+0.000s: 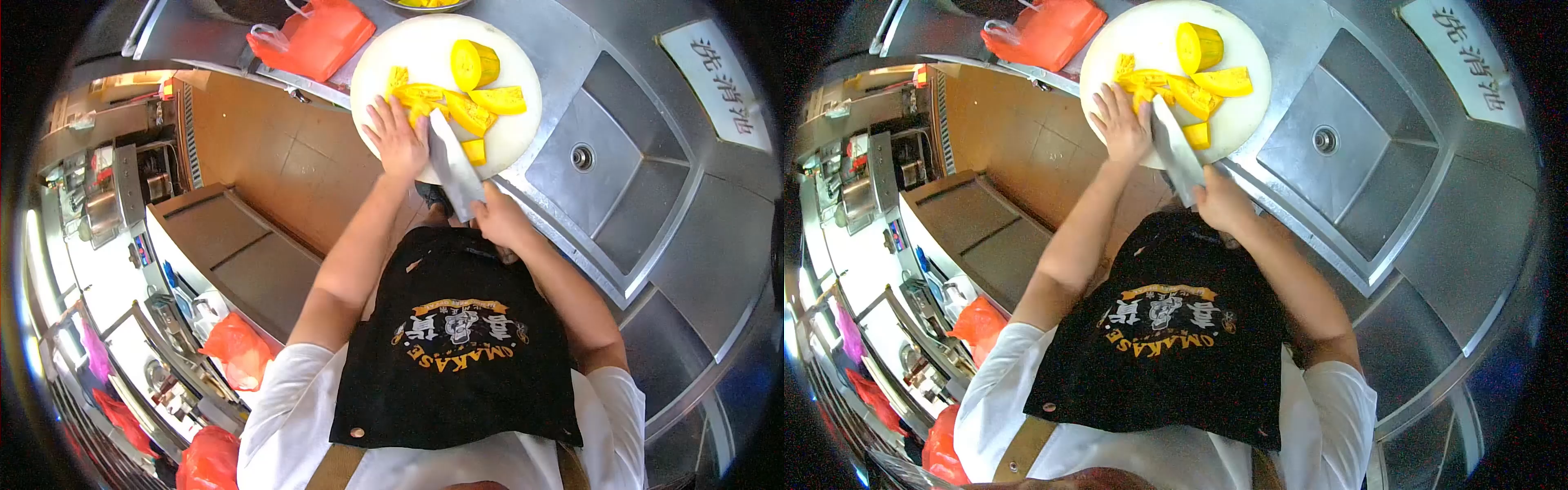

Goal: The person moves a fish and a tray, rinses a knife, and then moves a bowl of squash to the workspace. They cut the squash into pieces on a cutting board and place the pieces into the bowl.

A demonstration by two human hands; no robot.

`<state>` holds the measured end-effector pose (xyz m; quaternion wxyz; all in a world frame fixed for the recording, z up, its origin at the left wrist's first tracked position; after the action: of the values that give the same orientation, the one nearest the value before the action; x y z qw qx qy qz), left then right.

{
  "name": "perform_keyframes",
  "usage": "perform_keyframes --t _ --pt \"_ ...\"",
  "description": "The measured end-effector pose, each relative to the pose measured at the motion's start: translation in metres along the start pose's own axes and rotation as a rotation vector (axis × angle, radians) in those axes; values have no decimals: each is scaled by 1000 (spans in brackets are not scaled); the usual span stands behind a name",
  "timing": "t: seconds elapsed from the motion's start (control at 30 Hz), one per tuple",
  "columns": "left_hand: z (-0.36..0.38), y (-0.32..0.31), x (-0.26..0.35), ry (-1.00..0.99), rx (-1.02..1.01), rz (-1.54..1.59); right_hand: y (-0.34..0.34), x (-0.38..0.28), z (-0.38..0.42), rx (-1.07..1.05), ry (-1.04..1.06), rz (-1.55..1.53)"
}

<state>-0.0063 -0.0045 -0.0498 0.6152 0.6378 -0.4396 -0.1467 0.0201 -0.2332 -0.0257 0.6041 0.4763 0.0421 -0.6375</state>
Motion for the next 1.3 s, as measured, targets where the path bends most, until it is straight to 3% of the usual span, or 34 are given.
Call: perform_keyframes --t 0.03,0.07,0.2,0.23,0.5,0.7,0.9,1.07,1.3 --pt "-8 2 -9 36 23 -6 10 3 8 -26 -36 -32" --pt "-14 16 -7 -15 173 -104 30 1 19 133 81 64" --pt "12 38 20 -95 -16 333 93 4 52 211 32 334" --pt "28 28 23 67 -221 429 100 6 56 237 32 404" --pt "63 13 34 301 -192 519 68 0 60 64 47 584" --pt "64 12 37 257 -94 618 60 8 43 -36 -17 628" --pt "70 11 35 345 -125 619 65 10 29 -33 0 630" --pt "71 15 35 340 -116 549 66 -15 55 -79 15 616" --pt "71 5 34 260 -127 437 35 4 36 -110 1 670"
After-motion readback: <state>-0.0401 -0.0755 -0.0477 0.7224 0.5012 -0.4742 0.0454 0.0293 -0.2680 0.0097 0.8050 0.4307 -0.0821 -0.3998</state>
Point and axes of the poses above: each hand's wrist, its own z-axis away from the middle knuckle, its own y-axis out of the back of the hand, x = y × z, the point moved 7 cm from there along -z, towards the middle knuckle, and after that the axes turned 5 degrees about x, right-handed, at the moved point
